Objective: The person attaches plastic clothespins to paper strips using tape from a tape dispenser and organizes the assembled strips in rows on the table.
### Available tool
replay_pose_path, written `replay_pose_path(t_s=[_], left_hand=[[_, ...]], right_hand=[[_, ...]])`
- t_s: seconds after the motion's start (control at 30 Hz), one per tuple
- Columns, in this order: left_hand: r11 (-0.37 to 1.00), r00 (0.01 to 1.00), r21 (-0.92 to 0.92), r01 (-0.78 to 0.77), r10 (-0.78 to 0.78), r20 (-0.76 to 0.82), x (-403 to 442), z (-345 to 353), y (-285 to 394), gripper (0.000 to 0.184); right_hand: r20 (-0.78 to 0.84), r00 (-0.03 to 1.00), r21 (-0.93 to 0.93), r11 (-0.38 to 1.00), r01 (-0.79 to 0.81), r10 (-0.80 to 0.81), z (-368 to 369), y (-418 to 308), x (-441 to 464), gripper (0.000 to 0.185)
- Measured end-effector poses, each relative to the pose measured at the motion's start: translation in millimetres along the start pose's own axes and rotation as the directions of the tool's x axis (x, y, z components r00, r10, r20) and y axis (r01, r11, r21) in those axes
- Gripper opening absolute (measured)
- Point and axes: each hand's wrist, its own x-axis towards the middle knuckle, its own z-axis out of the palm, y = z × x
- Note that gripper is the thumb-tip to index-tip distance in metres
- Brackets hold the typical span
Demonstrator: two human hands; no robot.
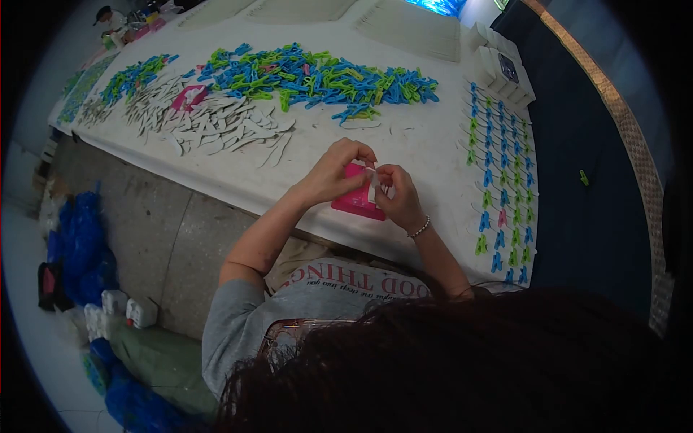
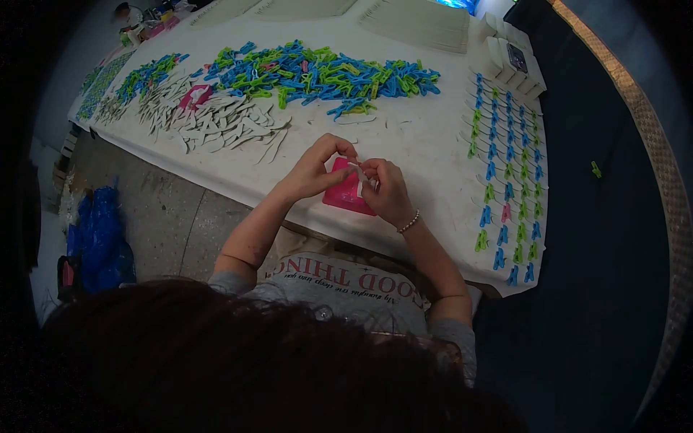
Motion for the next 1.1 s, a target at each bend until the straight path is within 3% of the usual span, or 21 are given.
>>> replay_pose_path(t_s=[0.17,0.23,0.57,0.77,0.83,0.9,0.93,1.0,1.03,1.1], left_hand=[[0.993,0.999,0.115,0.025,-0.029,0.032,-12,-2,-15,0.03],[0.988,0.99,0.107,0.114,-0.122,0.073,-17,3,-20,0.025],[0.989,0.991,0.144,0.032,-0.051,0.128,-7,32,-26,0.024],[0.998,0.981,0.067,0.001,-0.014,0.195,8,48,-21,0.022],[0.996,0.979,-0.054,0.066,-0.054,0.197,12,51,-23,0.022],[0.989,0.985,-0.1,0.108,-0.093,0.143,11,45,-25,0.022],[0.976,0.985,-0.151,0.158,-0.144,0.098,9,41,-26,0.023],[0.953,0.979,-0.221,0.205,-0.205,0.026,0,28,-35,0.025],[0.922,0.961,-0.295,0.252,-0.274,-0.033,-6,21,-40,0.027],[0.909,0.953,-0.33,0.256,-0.294,-0.07,-18,9,-46,0.029]], right_hand=[[0.037,0.998,-0.172,0.983,0.058,-0.053,-15,-1,-7,0.029],[0.07,0.996,-0.22,0.973,0.066,-0.052,-22,2,-12,0.028],[0.003,0.995,-0.354,0.93,0.095,-0.101,-52,-5,-22,0.03],[0.049,0.986,-0.424,0.891,0.164,-0.158,-77,-37,-2,0.031],[0.076,0.984,-0.438,0.881,0.177,-0.16,-79,-43,8,0.032],[0.073,0.997,-0.136,0.991,-0.002,0.012,-80,-47,19,0.035],[0.074,0.997,-0.14,0.99,0.006,0.004,-79,-42,27,0.035],[0.138,0.987,0.078,0.992,-0.098,0.086,-75,-17,49,0.036],[0.134,0.988,0.074,0.993,-0.091,0.08,-69,-4,61,0.036],[0.186,0.929,-0.196,0.939,-0.283,0.319,-51,30,87,0.032]])
